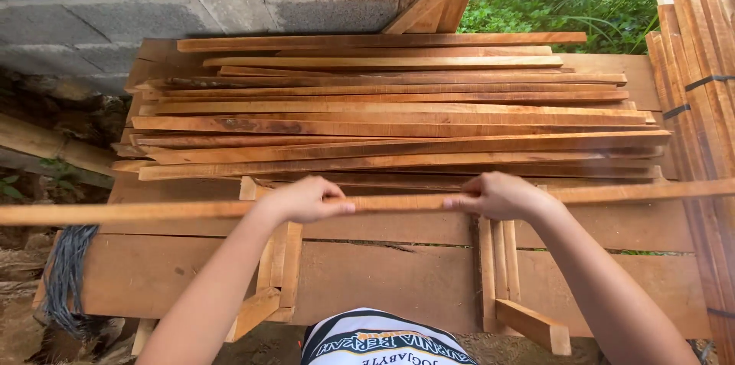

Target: Organize and stack long wooden planks on a workbench.

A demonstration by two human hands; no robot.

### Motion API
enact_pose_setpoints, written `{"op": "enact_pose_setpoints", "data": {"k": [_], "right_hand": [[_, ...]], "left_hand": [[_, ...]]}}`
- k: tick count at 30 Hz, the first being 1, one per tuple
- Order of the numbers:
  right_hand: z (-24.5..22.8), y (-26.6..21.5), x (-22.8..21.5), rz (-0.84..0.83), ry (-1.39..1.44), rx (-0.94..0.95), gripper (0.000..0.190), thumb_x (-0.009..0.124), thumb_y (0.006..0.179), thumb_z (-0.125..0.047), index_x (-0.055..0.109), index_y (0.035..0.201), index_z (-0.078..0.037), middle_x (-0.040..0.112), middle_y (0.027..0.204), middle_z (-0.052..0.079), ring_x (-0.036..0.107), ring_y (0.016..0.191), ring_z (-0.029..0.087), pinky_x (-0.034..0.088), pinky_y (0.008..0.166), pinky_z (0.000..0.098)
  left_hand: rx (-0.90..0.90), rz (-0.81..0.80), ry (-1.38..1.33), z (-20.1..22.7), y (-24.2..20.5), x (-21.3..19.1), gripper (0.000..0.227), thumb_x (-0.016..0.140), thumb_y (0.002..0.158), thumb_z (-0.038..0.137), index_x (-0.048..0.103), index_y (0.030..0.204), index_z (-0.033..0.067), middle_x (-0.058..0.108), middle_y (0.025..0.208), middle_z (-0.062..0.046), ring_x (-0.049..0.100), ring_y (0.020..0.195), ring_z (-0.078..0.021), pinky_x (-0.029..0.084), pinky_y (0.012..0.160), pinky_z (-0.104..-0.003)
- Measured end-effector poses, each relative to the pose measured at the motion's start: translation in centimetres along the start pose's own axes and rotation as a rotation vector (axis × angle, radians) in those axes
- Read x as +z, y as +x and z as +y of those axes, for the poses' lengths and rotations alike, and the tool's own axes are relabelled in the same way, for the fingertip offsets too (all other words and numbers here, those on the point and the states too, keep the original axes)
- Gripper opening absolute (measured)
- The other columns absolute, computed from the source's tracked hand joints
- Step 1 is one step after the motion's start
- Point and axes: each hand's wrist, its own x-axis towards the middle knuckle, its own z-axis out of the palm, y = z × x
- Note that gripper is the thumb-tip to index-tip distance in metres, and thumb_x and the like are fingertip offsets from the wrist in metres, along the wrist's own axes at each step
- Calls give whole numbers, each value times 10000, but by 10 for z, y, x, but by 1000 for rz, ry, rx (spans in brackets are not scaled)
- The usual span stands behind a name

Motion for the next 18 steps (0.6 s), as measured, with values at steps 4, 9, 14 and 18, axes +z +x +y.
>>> {"op": "enact_pose_setpoints", "data": {"k": [4, 9, 14, 18], "right_hand": [[24, 39, 52, -110, -34, -95, 637, 696, 817, -722, 800, 1115, -169, 811, 860, 48, 772, 788, 190, 569, 812, 340], [30, 103, 103, -6, -213, -68, 456, 773, 798, -612, 762, 1044, -228, 772, 941, 35, 759, 915, 268, 596, 806, 399], [43, 165, 162, 47, -253, -35, 427, 744, 823, -522, 726, 1153, -251, 761, 1076, 50, 737, 1055, 295, 600, 889, 452], [65, 209, 209, 65, -228, -63, 508, 639, 893, -495, 622, 1342, -259, 673, 1320, 40, 651, 1232, 307, 572, 994, 490]], "left_hand": [[-3, -85, -23, -42, 29, 55, 429, 708, 830, 469, 786, 1088, 134, 789, 1114, -127, 694, 1154, -355, 542, 973, -461], [15, 65, 259, -135, 135, 129, 497, 828, 727, 542, 770, 1108, 227, 751, 1132, 2, 691, 1127, -266, 564, 959, -438], [-43, 199, 426, -175, 191, 167, 483, 825, 748, 497, 724, 1174, 293, 687, 1151, 56, 681, 1093, -258, 572, 933, -450], [-85, 282, 464, -208, 210, 204, 510, 810, 794, 452, 676, 1263, 303, 617, 1212, 79, 632, 1134, -241, 559, 948, -422]]}}
